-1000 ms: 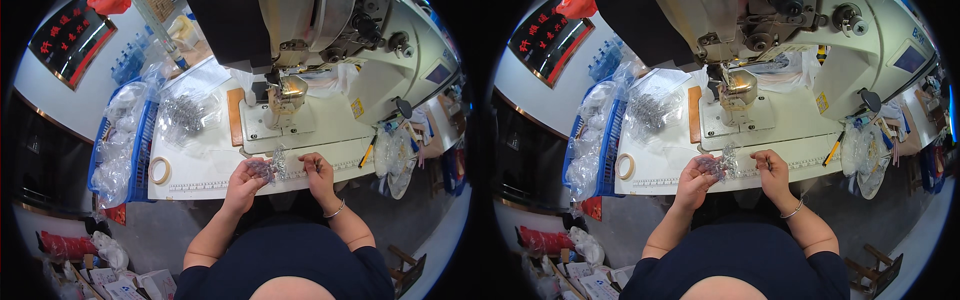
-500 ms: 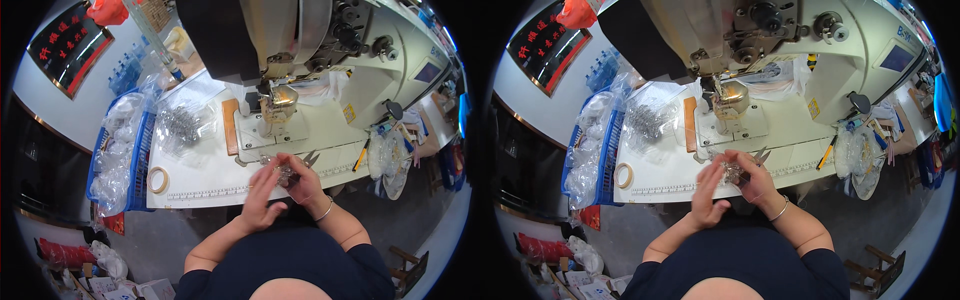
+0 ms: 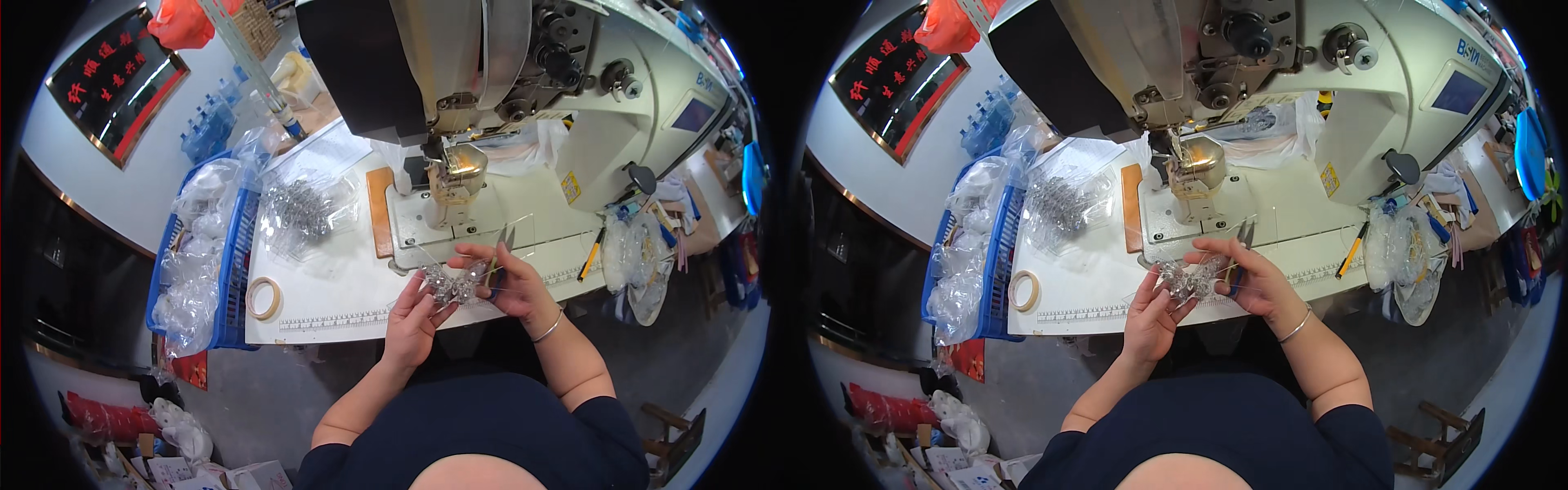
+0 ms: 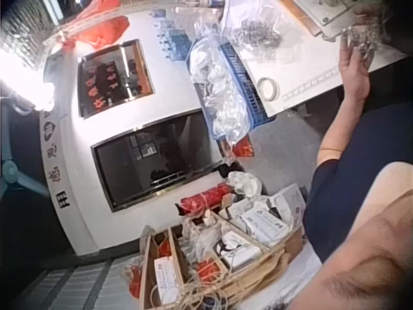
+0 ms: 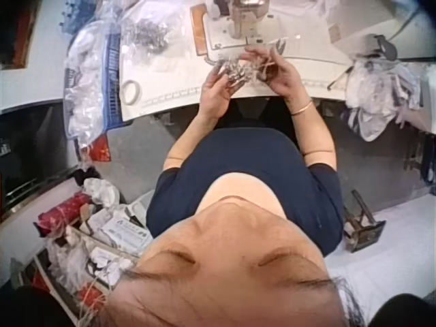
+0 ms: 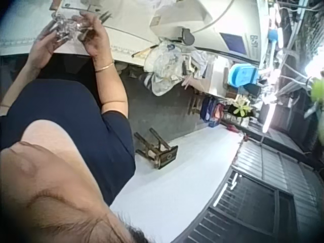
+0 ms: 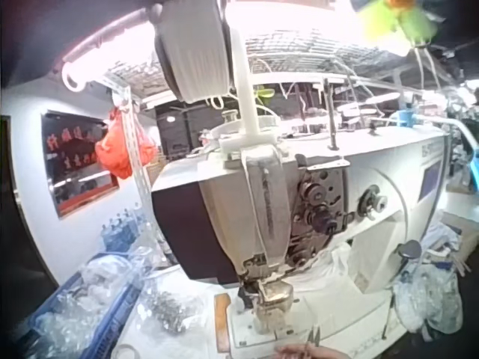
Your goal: The person operates a sewing machine to stitch a small, silver, star-shaped decoration. They handle the item with both hands, positioning it under the needle, sewing, and then trimming the thread with scissors. The person then places the finished item into a plastic bag and handles a roll of tape.
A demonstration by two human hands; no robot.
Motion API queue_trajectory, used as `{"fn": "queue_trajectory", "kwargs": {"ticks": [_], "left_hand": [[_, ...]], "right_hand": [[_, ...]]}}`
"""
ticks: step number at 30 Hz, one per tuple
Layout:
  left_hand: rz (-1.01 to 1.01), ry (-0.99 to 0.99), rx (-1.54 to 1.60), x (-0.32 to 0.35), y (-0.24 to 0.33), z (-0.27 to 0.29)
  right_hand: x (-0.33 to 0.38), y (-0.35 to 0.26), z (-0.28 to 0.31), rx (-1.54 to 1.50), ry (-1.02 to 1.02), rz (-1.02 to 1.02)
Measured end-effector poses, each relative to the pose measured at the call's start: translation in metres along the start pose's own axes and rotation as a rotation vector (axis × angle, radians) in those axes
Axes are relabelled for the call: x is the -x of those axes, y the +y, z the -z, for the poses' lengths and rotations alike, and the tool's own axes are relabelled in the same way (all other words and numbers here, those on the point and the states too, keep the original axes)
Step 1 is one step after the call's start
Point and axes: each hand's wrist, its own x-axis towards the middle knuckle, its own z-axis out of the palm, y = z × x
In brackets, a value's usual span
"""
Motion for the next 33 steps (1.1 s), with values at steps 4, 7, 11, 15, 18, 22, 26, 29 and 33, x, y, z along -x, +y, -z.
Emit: {"fn": "queue_trajectory", "kwargs": {"ticks": [4, 7, 11, 15, 18, 22, 26, 29, 33], "left_hand": [[0.028, 0.015, -0.01, -0.001, 0.0, 0.004], [0.055, 0.0, -0.012, 0.0, 0.0, 0.005], [0.064, -0.121, 0.115, 0.001, 0.004, 0.011], [-0.104, -0.116, -0.004, 0.007, 0.0, -0.007], [-0.195, 0.127, -0.076, -0.008, -0.014, 0.0], [-0.977, -0.121, -0.956, -0.016, 0.019, 0.0], [-1.347, -0.345, -1.338, -0.017, 0.048, 0.005], [-1.341, -0.382, -1.358, -0.014, 0.051, 0.004], [-1.35, -0.355, -1.336, -0.01, 0.046, 0.003]], "right_hand": [[0.003, 0.006, 0.023, -0.031, 0.021, 0.05], [0.004, 0.01, 0.024, -0.009, 0.134, 0.063], [0.002, 0.012, 0.024, -0.046, 0.151, 0.07], [-0.004, 0.02, 0.019, -0.088, 0.147, 0.079], [-0.003, 0.025, 0.012, -0.089, 0.23, 0.092], [0.009, 0.013, 0.046, -0.141, 0.448, 0.138], [0.026, -0.001, 0.022, 0.32, 0.715, 0.624], [0.042, -0.001, -0.011, 1.134, 0.349, 0.772], [0.038, 0.006, -0.042, 1.648, 0.125, 0.813]]}}
